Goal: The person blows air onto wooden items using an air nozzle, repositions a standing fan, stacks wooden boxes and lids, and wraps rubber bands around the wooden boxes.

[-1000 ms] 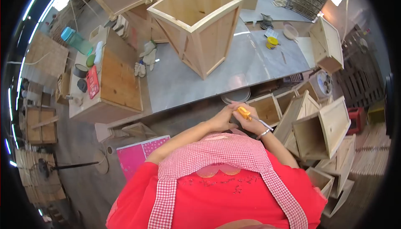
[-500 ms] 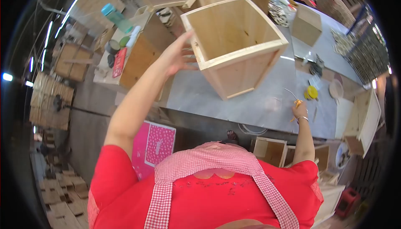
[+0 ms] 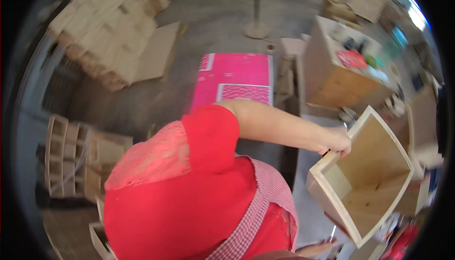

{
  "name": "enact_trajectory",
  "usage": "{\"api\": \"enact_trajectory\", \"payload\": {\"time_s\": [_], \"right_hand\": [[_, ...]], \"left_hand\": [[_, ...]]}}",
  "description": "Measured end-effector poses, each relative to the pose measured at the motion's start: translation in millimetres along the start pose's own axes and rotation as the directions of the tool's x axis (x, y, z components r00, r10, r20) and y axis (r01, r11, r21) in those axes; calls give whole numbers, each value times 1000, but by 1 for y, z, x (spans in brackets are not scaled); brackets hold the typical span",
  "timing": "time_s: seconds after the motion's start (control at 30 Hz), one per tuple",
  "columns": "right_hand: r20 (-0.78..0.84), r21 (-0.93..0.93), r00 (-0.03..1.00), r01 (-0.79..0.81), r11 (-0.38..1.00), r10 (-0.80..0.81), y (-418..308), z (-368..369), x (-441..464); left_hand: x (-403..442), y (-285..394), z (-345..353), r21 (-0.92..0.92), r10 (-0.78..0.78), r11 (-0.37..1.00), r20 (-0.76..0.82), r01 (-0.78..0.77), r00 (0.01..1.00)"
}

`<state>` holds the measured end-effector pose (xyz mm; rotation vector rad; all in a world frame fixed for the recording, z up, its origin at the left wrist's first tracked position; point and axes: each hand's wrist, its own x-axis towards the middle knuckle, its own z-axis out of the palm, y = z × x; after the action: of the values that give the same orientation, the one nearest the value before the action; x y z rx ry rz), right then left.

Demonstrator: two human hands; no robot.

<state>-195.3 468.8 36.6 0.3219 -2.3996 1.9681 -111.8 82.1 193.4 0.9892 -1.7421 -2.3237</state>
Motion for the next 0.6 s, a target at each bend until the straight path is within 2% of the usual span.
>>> {"api": "enact_trajectory", "payload": {"time_s": [0.07,0.1,0.13,0.17,0.2,0.23,0.27,0.33,0.37,0.4,0.43,0.47,0.57,0.6], "right_hand": [[-116,-12,993,21,1000,-22,-108,76,0],[-6,-40,987,158,987,-158,-129,111,-6],[39,-20,983,178,984,-177,-145,139,-13],[165,-24,946,285,958,-278,-163,166,-19],[284,-11,883,393,920,-374,-179,194,-26],[373,7,799,506,863,-471,-225,156,-28],[464,41,692,607,794,-553,-251,175,-46],[607,137,446,757,640,-658,-269,229,-63],[725,-11,356,862,507,-589,-263,251,-47],[708,231,368,687,689,-603,-273,287,-66],[750,246,350,640,728,-561,-279,318,-77],[798,241,327,596,766,-506,-289,339,-82],[765,431,198,549,716,-613,-299,432,-106],[759,460,178,534,710,-626,-296,465,-110]], "left_hand": [[-22,-19,-61,-130,17,991,-85,-28,996],[-44,-22,-94,-248,-31,969,-127,-1,991],[-68,-26,-122,-357,-71,934,-145,15,987],[-87,-33,-151,-445,-55,895,-178,-31,983],[-105,-42,-180,-457,-33,886,-213,-70,976],[-152,-29,-152,-519,-52,852,-230,-77,972],[-184,-34,-177,-582,-78,809,-253,-88,964],[-217,-54,-223,-563,-68,809,-375,-168,925],[-219,-73,-244,-606,-73,760,-437,-234,896],[-230,-86,-267,-635,-115,740,-441,-219,890],[-241,-98,-288,-600,-107,749,-528,-281,842],[-252,-106,-301,-600,-92,736,-547,-313,832],[-295,-120,-351,-633,-97,644,-625,-430,775],[-310,-124,-362,-691,-144,564,-621,-452,771]]}}
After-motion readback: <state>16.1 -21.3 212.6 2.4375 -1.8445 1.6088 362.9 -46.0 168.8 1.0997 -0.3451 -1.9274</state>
